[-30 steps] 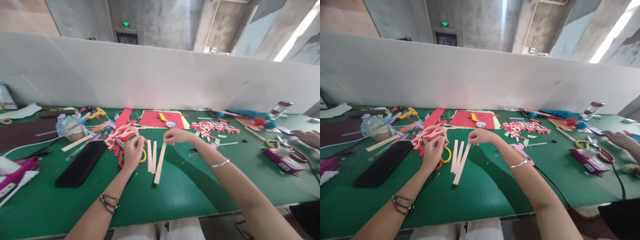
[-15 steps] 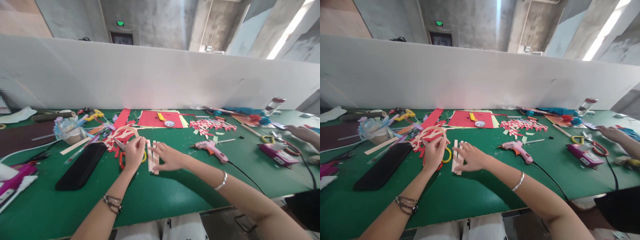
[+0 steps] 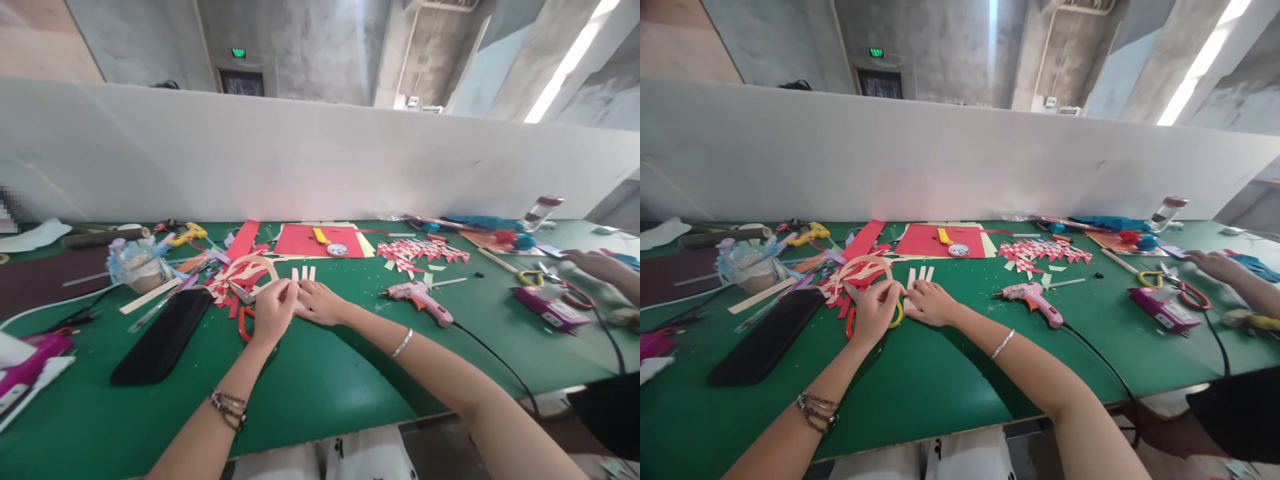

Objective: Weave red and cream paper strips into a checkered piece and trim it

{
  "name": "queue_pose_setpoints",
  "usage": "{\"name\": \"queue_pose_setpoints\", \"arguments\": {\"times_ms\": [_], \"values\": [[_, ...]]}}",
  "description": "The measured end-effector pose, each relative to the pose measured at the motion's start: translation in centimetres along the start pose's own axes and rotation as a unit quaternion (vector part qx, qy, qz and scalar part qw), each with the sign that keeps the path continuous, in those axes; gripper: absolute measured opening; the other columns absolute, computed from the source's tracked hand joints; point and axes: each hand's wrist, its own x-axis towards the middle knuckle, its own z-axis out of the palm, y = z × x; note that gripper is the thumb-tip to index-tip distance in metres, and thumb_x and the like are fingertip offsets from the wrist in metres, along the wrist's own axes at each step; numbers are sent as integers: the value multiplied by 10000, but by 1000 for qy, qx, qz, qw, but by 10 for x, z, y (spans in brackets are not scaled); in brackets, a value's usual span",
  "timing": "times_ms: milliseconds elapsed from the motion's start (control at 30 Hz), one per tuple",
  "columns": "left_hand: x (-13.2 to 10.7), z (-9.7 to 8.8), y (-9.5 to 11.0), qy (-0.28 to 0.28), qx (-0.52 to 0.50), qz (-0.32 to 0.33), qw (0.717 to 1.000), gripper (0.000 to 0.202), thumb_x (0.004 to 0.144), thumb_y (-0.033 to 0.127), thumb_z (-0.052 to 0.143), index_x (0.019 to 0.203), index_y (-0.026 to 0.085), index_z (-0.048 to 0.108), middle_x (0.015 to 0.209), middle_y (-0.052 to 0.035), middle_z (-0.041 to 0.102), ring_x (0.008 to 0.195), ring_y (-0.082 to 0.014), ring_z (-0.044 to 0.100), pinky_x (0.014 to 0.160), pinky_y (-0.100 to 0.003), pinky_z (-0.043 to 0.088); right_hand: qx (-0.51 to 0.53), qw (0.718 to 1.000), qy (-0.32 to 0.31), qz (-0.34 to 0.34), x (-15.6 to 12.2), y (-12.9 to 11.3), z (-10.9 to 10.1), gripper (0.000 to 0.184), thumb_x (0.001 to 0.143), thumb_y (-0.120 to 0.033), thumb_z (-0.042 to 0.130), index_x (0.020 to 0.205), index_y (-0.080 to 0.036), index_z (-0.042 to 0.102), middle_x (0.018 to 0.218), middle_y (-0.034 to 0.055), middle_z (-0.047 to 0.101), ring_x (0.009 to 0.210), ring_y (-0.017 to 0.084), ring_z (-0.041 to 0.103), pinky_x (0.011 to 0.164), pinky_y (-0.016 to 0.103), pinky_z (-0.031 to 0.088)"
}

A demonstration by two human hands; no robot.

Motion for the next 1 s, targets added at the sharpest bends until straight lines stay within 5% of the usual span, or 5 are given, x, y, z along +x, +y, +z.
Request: {"name": "queue_pose_setpoints", "arguments": {"times_ms": [200,367,467,733,1000], "values": [[-4,5,-2,-52,97,65,992,320,862,253,344,640,192,567,634,-14,604,603,-140,551,576,-230,397,-10,997,40,58,5,-3,3,487,905,-450,327,1278,-144,398,1345,174,359,1269,274,291,1029,508,224],[18,-9,-23,-62,212,94,971,326,809,176,420,1092,176,581,1200,-126,555,1058,-273,518,856,-368,399,-4,995,68,73,-18,-16,0,457,885,-438,388,1285,-216,385,1363,137,352,1272,265,291,1036,525,193],[43,-23,-49,-93,267,104,954,409,742,98,452,1120,185,582,1300,-122,495,1196,-306,419,974,-432,319,13,996,66,62,-31,-20,-4,422,846,-374,476,1234,-213,434,1332,133,378,1257,264,307,1025,487,231],[83,-30,-113,-166,343,72,922,373,791,259,460,1145,220,572,1108,-108,649,1067,-291,535,1011,-526,193,77,978,168,94,-33,-20,-9,284,823,-223,473,1104,-212,511,1169,99,479,1110,222,423,944,418,320],[122,-37,-111,-178,314,-13,932,257,776,392,494,771,212,678,759,-66,704,778,-229,620,764,-317,373,139,971,162,107,-31,-15,-5,230,787,-135,488,992,-213,558,1056,61,511,1016,189,464,919,399,319]]}}
